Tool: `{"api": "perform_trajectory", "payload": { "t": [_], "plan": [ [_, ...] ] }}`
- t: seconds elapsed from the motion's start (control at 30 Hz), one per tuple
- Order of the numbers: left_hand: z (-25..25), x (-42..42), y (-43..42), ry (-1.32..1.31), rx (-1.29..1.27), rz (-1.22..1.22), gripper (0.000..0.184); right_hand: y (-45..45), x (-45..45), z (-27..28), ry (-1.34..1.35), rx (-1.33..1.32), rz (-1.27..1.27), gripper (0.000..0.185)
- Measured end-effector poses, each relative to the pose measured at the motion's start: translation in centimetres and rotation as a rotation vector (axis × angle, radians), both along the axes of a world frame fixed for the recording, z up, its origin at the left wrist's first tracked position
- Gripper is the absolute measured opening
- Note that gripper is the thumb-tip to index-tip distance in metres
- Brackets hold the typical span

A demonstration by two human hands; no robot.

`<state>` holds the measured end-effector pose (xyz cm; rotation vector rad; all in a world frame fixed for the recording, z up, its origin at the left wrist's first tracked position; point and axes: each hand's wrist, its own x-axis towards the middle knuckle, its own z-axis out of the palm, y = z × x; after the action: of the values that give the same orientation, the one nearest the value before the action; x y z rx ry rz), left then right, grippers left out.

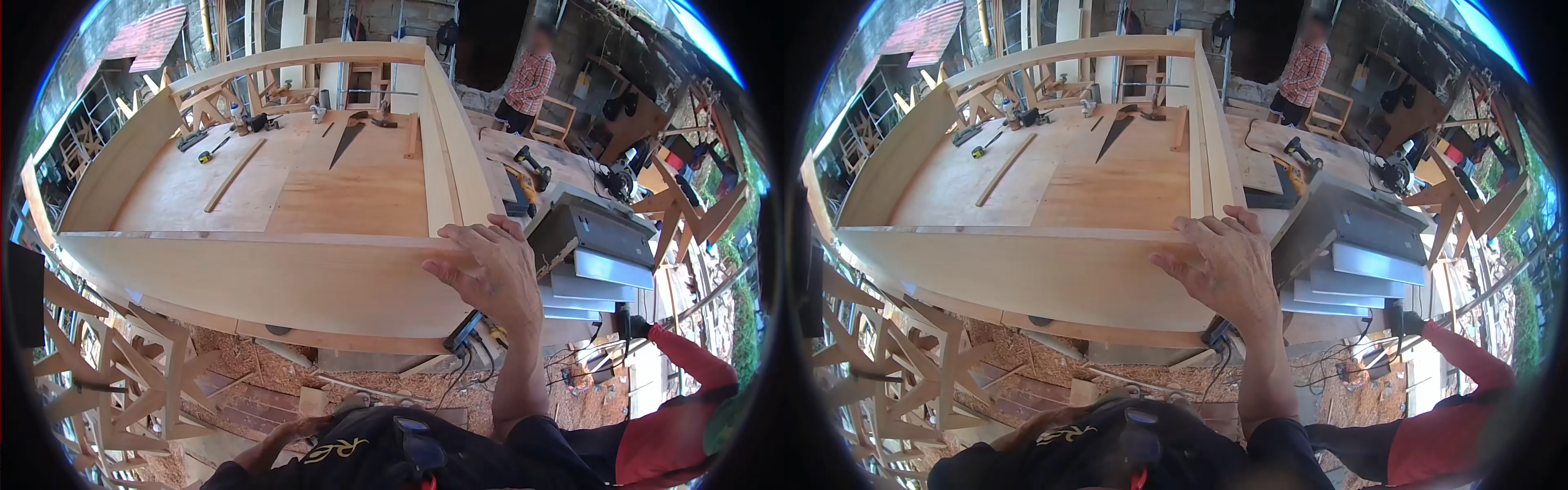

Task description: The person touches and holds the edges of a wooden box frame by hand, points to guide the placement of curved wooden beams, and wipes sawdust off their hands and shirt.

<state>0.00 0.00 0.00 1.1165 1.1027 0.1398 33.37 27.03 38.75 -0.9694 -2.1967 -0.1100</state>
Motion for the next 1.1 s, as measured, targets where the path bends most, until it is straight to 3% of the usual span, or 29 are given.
{"api": "perform_trajectory", "payload": {
  "t": [0.1, 0.17, 0.2, 0.27, 0.37, 0.43, 0.5, 0.6, 0.7, 0.73, 0.8, 0.87, 1.0, 1.07, 1.1],
  "plan": [
    [-2.5, -0.8, -0.8, 0.002, -0.1, 0.115, 0.066, 0.1, 0.0, 0.0, 0.005, -0.046, -0.007, 0.049],
    [-8.8, -2.1, -2.1, -0.188, -0.235, 0.271, 0.066, 0.2, 0.1, 0.0, 0.009, -0.029, 0.011, 0.049],
    [-7.6, -1.8, -1.7, -0.028, -0.244, 0.187, 0.065, 0.2, 0.1, 0.0, 0.009, -0.023, 0.008, 0.049],
    [1.5, 0.5, 1.8, 0.292, -0.258, 0.021, 0.065, 0.0, 0.1, -0.1, 0.009, -0.011, 0.006, 0.049],
    [8.6, 1.9, 6.4, 0.595, 0.012, -0.15, 0.052, -0.1, 0.0, 0.0, 0.002, 0.004, -0.001, 0.049],
    [14.2, 2.3, 9.1, 0.494, 0.357, -0.065, 0.05, 0.2, 0.0, -0.2, 0.004, 0.06, 0.019, 0.046],
    [22.8, 3.3, 11.8, 0.322, 0.512, 0.049, 0.05, 0.2, 0.1, -0.4, 0.01, 0.065, 0.035, 0.045],
    [34.1, 3.9, 12.7, -0.27, 0.813, 0.059, 0.047, 0.0, 0.2, -0.5, 0.043, 0.02, 0.046, 0.046],
    [40.3, 5.9, 13.5, -0.908, 1.187, -0.187, 0.031, 0.4, 0.7, -0.5, 0.047, 0.039, 0.032, 0.047],
    [42.7, 7.0, 13.6, -1.005, 1.255, -0.327, 0.031, 0.3, 0.6, -0.6, 0.043, 0.033, 0.033, 0.047],
    [45.8, 8.3, 12.9, -1.101, 1.345, -0.528, 0.035, 0.4, 0.3, -0.6, 0.043, 0.034, 0.04, 0.047],
    [47.1, 9.0, 12.1, -1.127, 1.385, -0.642, 0.057, 0.4, 0.6, -0.6, 0.037, 0.036, 0.032, 0.048],
    [48.8, 9.7, 12.5, -1.164, 1.512, -0.793, 0.061, 0.1, 0.6, -0.3, 0.006, -0.04, -0.01, 0.052],
    [48.5, 8.5, 13.4, -1.159, 1.563, -0.744, 0.044, -0.1, 0.7, 0.4, -0.074, -0.128, -0.042, 0.062],
    [48.3, 7.5, 14.1, -1.156, 1.585, -0.726, 0.038, -0.1, 0.8, 0.6, 0.095, -0.22, 0.036, 0.069]
  ]
}}
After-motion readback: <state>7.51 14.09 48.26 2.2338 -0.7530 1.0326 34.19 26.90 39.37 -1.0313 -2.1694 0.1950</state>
